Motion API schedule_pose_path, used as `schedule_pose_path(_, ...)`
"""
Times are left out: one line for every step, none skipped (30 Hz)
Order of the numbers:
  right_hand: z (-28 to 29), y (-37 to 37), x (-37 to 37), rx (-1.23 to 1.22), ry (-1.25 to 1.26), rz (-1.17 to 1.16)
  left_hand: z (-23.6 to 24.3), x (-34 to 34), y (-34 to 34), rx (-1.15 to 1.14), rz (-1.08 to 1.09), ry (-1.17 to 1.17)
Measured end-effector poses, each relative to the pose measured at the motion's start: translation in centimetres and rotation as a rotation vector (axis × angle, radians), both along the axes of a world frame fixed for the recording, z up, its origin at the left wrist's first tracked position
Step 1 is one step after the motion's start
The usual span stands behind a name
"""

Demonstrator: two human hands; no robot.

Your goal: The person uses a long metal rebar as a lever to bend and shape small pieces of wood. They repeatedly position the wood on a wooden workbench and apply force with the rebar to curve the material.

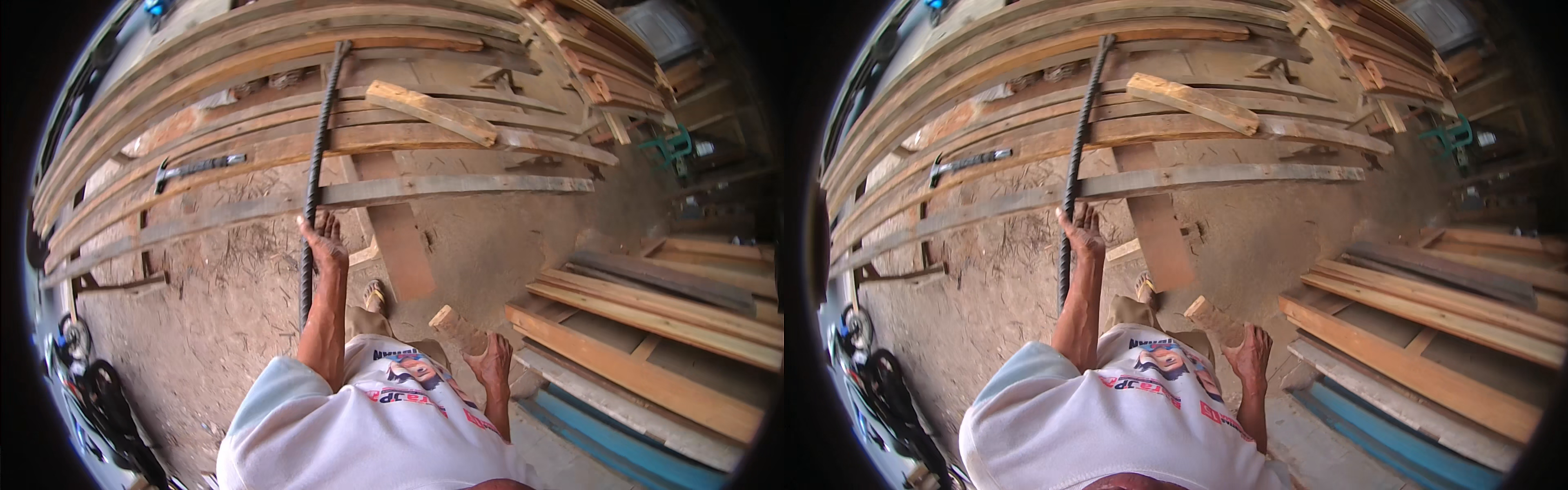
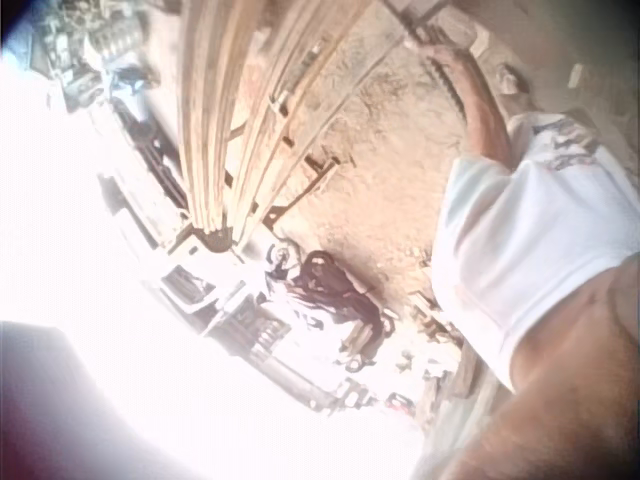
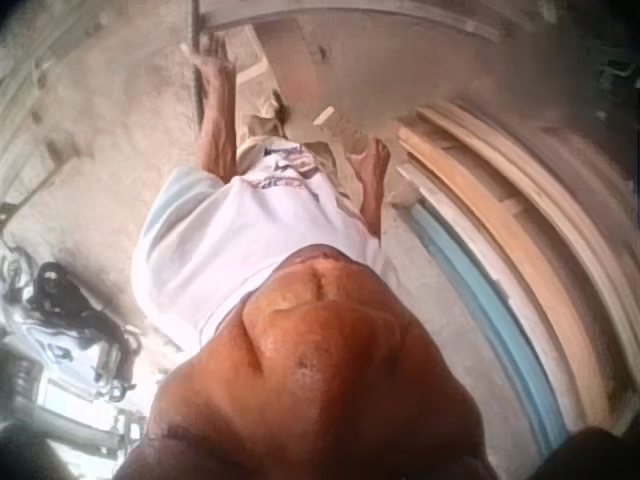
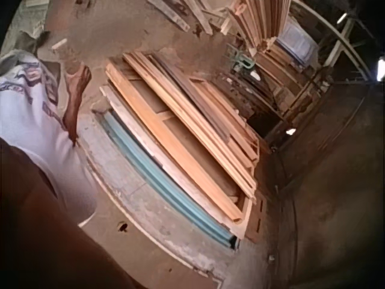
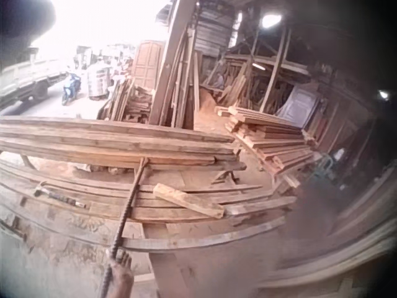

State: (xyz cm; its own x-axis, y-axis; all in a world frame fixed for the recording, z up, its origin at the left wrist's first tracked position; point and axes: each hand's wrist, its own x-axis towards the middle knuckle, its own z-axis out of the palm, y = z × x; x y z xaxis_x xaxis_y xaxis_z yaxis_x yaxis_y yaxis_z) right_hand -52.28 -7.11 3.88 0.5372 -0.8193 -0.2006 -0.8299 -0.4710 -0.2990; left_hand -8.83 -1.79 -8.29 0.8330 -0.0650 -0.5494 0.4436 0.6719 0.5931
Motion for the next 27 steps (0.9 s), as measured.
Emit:
schedule_pose_path(0.1, -1.6, 1.4, -0.023, -0.036, 0.031, -0.4, 0.7, 1.1, 0.035, -0.004, -0.028)
schedule_pose_path(0.4, -3.1, 2.9, 0.005, -0.071, 0.043, 0.5, 0.9, 1.6, 0.032, 0.048, -0.03)
schedule_pose_path(0.7, -4.0, 3.5, 0.007, -0.091, 0.026, -0.1, 0.7, 0.8, -0.024, 0.045, -0.046)
schedule_pose_path(0.5, -5.0, 4.0, 0.006, -0.108, 0.029, -0.5, 1.1, 0.9, -0.062, 0.021, -0.079)
schedule_pose_path(0.1, -6.0, 4.3, 0.009, -0.124, 0.044, 1.1, 0.7, 0.3, -0.059, 0.011, -0.114)
schedule_pose_path(0.1, -6.9, 4.8, 0.018, -0.126, 0.078, 1.3, 0.6, 0.4, -0.035, 0.024, -0.151)
schedule_pose_path(0.0, -7.7, 5.3, 0.028, -0.129, 0.114, 1.4, 0.7, 0.7, -0.012, 0.039, -0.19)
schedule_pose_path(-0.1, -8.5, 5.8, 0.037, -0.134, 0.165, 1.9, 0.9, 1.4, 0.003, 0.081, -0.213)
schedule_pose_path(-0.2, -9.3, 6.0, 0.05, -0.13, 0.186, 2.4, 0.9, 2.3, 0.016, 0.125, -0.236)
schedule_pose_path(-0.4, -9.8, 6.2, 0.063, -0.126, 0.209, 2.4, 0.6, 3.8, 0.053, 0.087, -0.363)
schedule_pose_path(-0.6, -10.6, 6.2, 0.075, -0.119, 0.239, 3.2, 0.2, 4.9, 0.158, 0.154, -0.466)
schedule_pose_path(-1.0, -11.5, 6.1, 0.078, -0.131, 0.251, 4.0, 0.0, 6.3, 0.215, 0.15, -0.55)
schedule_pose_path(-1.5, -12.2, 5.9, 0.088, -0.142, 0.263, 5.1, -0.2, 7.9, 0.278, 0.145, -0.632)
schedule_pose_path(-2.0, -12.7, 5.8, 0.1, -0.158, 0.274, 7.1, -0.5, 8.8, 0.324, 0.162, -0.734)
schedule_pose_path(-2.1, -13.5, 6.0, 0.095, -0.138, 0.296, 9.5, -0.6, 9.6, 0.371, 0.176, -0.834)
schedule_pose_path(-1.9, -14.4, 6.1, 0.093, -0.113, 0.319, 11.7, -0.5, 11.1, 0.395, 0.175, -0.817)
schedule_pose_path(-1.7, -15.0, 5.9, 0.093, -0.081, 0.346, 15.1, -0.8, 11.5, 0.456, 0.193, -0.822)
schedule_pose_path(-1.4, -15.1, 5.4, 0.077, -0.087, 0.326, 16.8, -0.2, 12.8, 0.585, 0.269, -0.904)
schedule_pose_path(-1.1, -15.5, 4.9, 0.058, -0.095, 0.309, 18.3, 0.6, 13.5, 0.716, 0.347, -0.987)
schedule_pose_path(-1.0, -16.0, 5.2, 0.044, -0.107, 0.321, 21.5, 0.6, 13.1, 0.648, 0.428, -0.974)
schedule_pose_path(-0.7, -16.3, 5.7, 0.053, -0.113, 0.328, 24.7, 0.4, 12.2, 0.586, 0.521, -0.964)
schedule_pose_path(-0.2, -16.5, 6.5, 0.061, -0.126, 0.349, 26.9, 0.6, 12.2, 0.55, 0.634, -1.04)
schedule_pose_path(-0.1, -16.6, 7.0, 0.068, -0.135, 0.337, 28.2, 1.2, 11.5, 0.496, 0.712, -1.125)
schedule_pose_path(-0.1, -16.5, 7.3, 0.081, -0.148, 0.328, 28.8, 1.5, 10.9, 0.353, 0.576, -1.139)
schedule_pose_path(0.2, -16.8, 7.2, 0.079, -0.156, 0.291, 29.2, 1.9, 9.6, 0.185, 0.418, -1.14)
schedule_pose_path(0.1, -16.8, 7.3, 0.078, -0.166, 0.249, 30.0, 2.1, 9.0, 0.105, 0.397, -1.111)
schedule_pose_path(0.0, -16.4, 7.5, 0.101, -0.187, 0.25, 31.1, 2.2, 9.5, 0.151, 0.458, -1.104)
